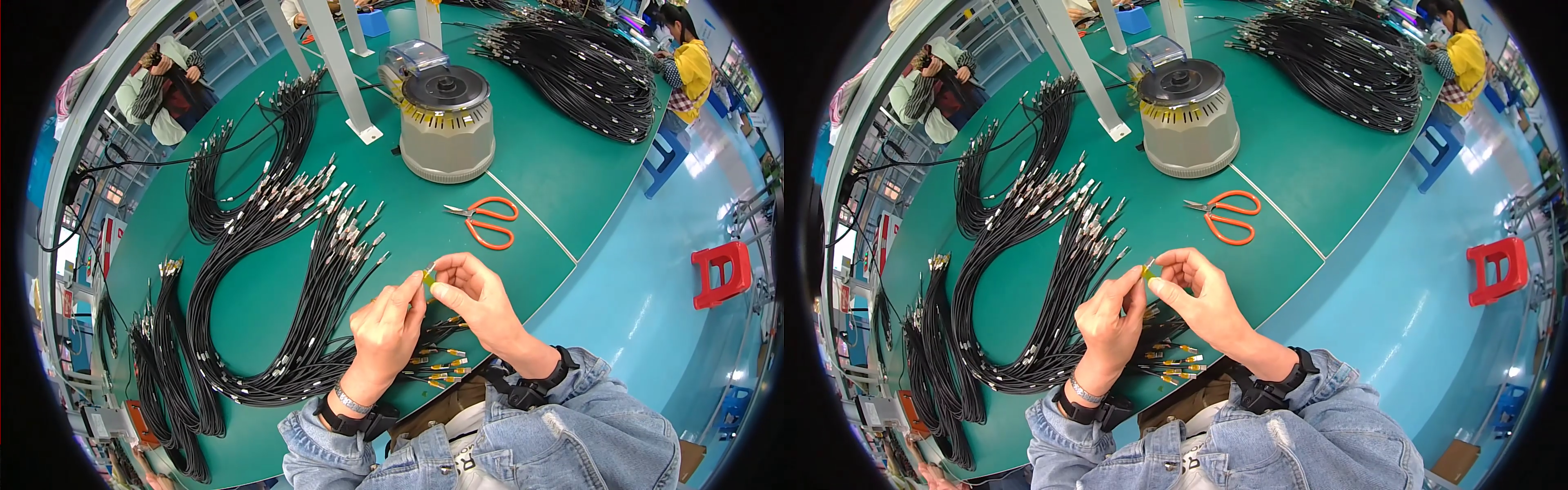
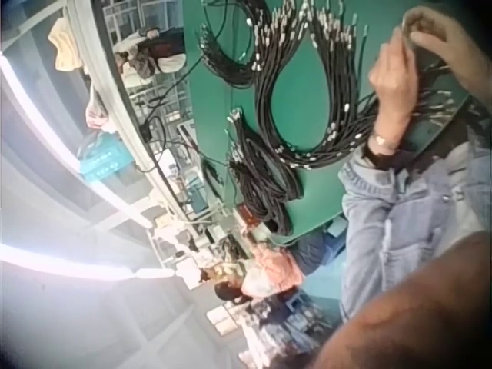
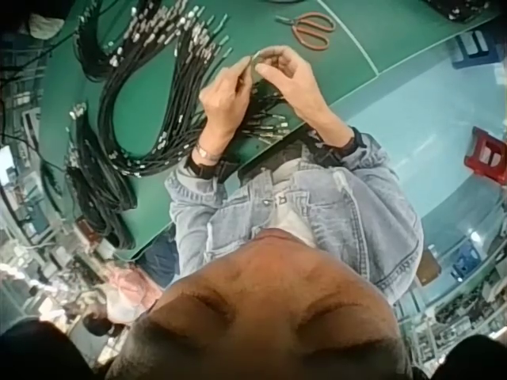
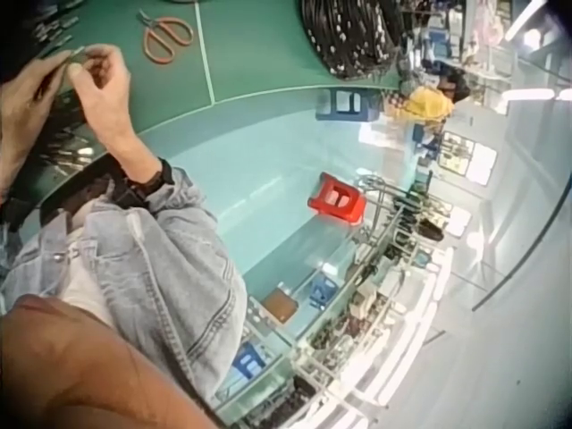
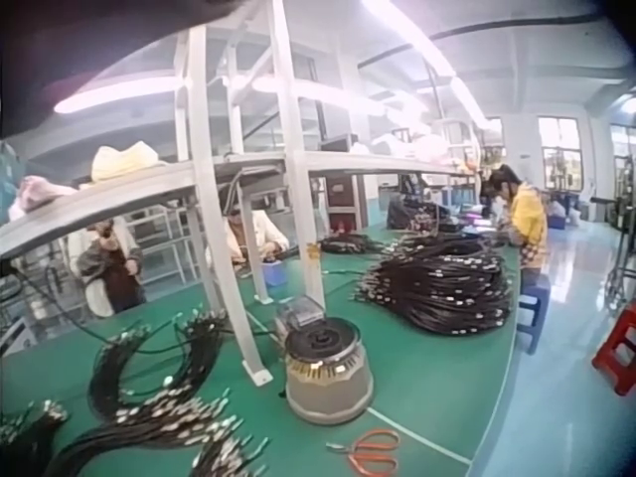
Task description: The person picks up a cable, applies a yellow component to the connector, and retrieves a small metal piece from a rotating dispenser to attach it. After assembling the parts, the person sets the cable down and repeats the process with another.
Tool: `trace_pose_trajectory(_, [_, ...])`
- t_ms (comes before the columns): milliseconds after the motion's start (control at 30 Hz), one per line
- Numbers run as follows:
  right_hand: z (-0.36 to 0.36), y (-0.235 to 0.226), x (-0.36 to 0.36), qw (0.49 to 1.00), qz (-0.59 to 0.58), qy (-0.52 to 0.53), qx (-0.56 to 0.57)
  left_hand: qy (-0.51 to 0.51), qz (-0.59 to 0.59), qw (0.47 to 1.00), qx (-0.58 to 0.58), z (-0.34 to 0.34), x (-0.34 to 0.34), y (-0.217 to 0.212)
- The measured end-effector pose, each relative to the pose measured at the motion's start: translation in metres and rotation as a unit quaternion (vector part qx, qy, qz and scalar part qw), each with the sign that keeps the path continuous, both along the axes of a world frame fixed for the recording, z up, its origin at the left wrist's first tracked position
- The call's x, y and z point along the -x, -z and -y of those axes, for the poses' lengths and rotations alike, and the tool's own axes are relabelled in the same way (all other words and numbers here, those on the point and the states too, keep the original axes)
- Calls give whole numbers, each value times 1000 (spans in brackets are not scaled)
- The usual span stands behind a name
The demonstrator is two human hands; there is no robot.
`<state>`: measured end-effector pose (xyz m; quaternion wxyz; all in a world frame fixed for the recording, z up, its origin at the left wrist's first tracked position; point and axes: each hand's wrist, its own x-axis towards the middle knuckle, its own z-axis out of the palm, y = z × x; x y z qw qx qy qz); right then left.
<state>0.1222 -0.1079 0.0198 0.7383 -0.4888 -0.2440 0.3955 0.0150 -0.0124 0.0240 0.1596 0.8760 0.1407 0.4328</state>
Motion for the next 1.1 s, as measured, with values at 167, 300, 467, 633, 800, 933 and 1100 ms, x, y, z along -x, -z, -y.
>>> trace_pose_trajectory(167, [1, 1, -1, 999, 5, -41, -2, 2, 2, 1000, 5, 0, 0, -1])
trace_pose_trajectory(300, [2, 1, -3, 998, 47, -36, 3, 6, -3, 1000, 4, -1, -1, 0])
trace_pose_trajectory(467, [3, 1, -1, 992, 122, -14, 3, 14, -9, 1000, 4, 0, 0, 1])
trace_pose_trajectory(633, [5, 2, -1, 995, 94, -16, 19, 7, 4, 1000, 11, 0, 0, 2])
trace_pose_trajectory(800, [4, 7, -3, 997, 78, -19, 15, 9, 17, 999, 42, 2, -1, -1])
trace_pose_trajectory(933, [1, 9, -5, 998, 56, -29, 12, 25, 35, 994, 103, 4, -1, 0])
trace_pose_trajectory(1100, [-3, 10, -6, 999, 41, -31, -6, 78, 26, 941, 328, 6, 4, -5])
